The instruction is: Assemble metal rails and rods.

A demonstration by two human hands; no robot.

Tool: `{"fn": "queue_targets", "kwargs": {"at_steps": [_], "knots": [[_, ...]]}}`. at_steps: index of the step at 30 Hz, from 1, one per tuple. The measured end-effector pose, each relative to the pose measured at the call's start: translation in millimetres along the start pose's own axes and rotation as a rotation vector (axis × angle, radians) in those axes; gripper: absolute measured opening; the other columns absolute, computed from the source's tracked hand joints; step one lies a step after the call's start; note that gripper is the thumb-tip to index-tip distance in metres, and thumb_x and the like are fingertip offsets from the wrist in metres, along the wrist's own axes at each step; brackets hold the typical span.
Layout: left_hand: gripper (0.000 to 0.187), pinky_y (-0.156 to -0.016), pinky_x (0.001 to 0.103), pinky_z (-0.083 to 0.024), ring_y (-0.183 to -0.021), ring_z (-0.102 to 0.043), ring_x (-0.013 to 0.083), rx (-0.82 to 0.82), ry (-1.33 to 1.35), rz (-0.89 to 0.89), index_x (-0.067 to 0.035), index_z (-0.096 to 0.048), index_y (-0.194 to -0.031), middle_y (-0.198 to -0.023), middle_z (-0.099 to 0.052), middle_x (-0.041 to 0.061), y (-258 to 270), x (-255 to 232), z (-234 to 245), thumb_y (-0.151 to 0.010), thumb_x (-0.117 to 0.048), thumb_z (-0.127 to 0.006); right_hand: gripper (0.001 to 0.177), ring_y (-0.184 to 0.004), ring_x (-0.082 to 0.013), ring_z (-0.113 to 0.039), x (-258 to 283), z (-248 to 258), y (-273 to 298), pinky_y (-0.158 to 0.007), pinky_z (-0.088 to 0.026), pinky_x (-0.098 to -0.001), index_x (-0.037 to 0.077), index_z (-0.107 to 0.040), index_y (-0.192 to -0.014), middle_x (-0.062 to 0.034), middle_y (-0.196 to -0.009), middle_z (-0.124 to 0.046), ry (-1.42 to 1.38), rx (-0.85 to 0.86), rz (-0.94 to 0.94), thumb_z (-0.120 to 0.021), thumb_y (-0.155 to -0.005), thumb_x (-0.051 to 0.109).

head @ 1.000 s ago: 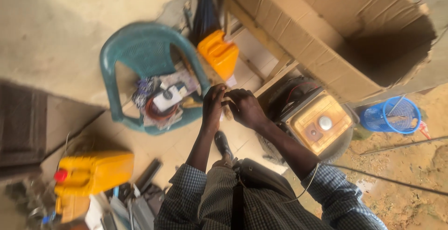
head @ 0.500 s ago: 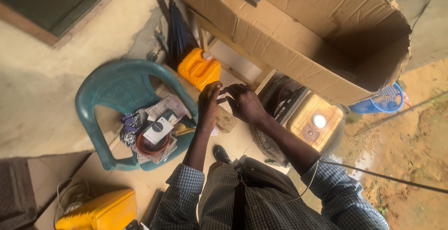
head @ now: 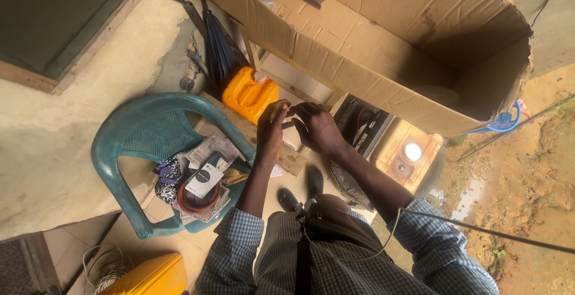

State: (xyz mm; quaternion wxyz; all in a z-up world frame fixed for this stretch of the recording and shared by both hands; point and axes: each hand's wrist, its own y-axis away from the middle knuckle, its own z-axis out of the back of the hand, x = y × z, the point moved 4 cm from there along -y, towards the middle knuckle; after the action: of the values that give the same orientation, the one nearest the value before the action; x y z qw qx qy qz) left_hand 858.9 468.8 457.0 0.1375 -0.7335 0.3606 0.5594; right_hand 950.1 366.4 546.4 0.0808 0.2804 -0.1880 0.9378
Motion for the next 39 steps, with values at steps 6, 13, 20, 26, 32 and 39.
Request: {"fn": "queue_targets", "kwargs": {"at_steps": [6, 13, 20, 26, 32, 39], "knots": [[0.046, -0.087, 0.033, -0.057, -0.112, -0.069, 0.0181, 0.013, 0.007, -0.050, -0.001, -0.063, -0.129, -0.121, -0.068, 0.011, -17, -30, -17, -0.100, -0.037, -0.062, 0.023, -0.105, -0.0405, -0.067, -13, 10, -25, -0.093, -0.052, -0.0476, -0.003, -0.067, -0.113, -0.0219, -0.116, -0.070, -0.028, -0.034, 0.036, -0.066, -0.091, 0.004], [0.041, -0.088, 0.032, -0.058, -0.107, -0.068, 0.0173, 0.012, 0.045, -0.175, -0.001, -0.066, -0.123, -0.115, -0.067, 0.009, -64, -53, -27, -0.102, -0.035, -0.064, 0.021, -0.104, -0.0390, -0.067, -42, 24, -76, -0.093, -0.051, -0.0474, -0.001, -0.069, -0.110, -0.0187, -0.111, -0.072, -0.046, -0.071, 0.082, -0.068, -0.089, 0.002], [0.037, -0.089, 0.030, -0.055, -0.103, -0.065, 0.0162, -0.017, 0.032, -0.226, 0.001, -0.065, -0.125, -0.113, -0.069, 0.010, -128, -58, -55, -0.104, -0.029, -0.065, 0.027, -0.105, -0.0371, -0.068, -87, 51, -124, -0.093, -0.052, -0.0456, -0.002, -0.067, -0.113, -0.0192, -0.115, -0.072, -0.036, -0.107, 0.188, -0.067, -0.086, -0.001], [0.039, -0.089, 0.031, -0.057, -0.105, -0.065, 0.0160, -0.049, -0.003, -0.220, 0.002, -0.063, -0.127, -0.121, -0.068, 0.010, -172, -66, -79, -0.102, -0.029, -0.065, 0.024, -0.101, -0.0371, -0.069, -131, 69, -157, -0.091, -0.053, -0.0459, 0.000, -0.068, -0.112, -0.0183, -0.113, -0.072, -0.035, -0.040, 0.153, -0.069, -0.088, 0.002], [0.042, -0.092, 0.033, -0.058, -0.109, -0.065, 0.0170, -0.113, -0.077, -0.216, 0.002, -0.062, -0.130, -0.124, -0.067, 0.012, -211, -65, -82, -0.103, -0.031, -0.064, 0.026, -0.097, -0.0387, -0.068, -174, 67, -179, -0.088, -0.053, -0.0462, -0.002, -0.068, -0.116, -0.0201, -0.113, -0.071, -0.043, 0.016, 0.143, -0.068, -0.090, 0.003], [0.046, -0.094, 0.035, -0.058, -0.105, -0.065, 0.0201, -0.219, -0.146, -0.146, 0.001, -0.060, -0.132, -0.121, -0.065, 0.015, -245, -52, -73, -0.100, -0.032, -0.065, 0.025, -0.096, -0.0391, -0.068, -216, 45, -194, -0.089, -0.053, -0.0469, -0.002, -0.068, -0.114, -0.0201, -0.112, -0.071, -0.062, 0.100, 0.090, -0.068, -0.091, 0.006]]}}
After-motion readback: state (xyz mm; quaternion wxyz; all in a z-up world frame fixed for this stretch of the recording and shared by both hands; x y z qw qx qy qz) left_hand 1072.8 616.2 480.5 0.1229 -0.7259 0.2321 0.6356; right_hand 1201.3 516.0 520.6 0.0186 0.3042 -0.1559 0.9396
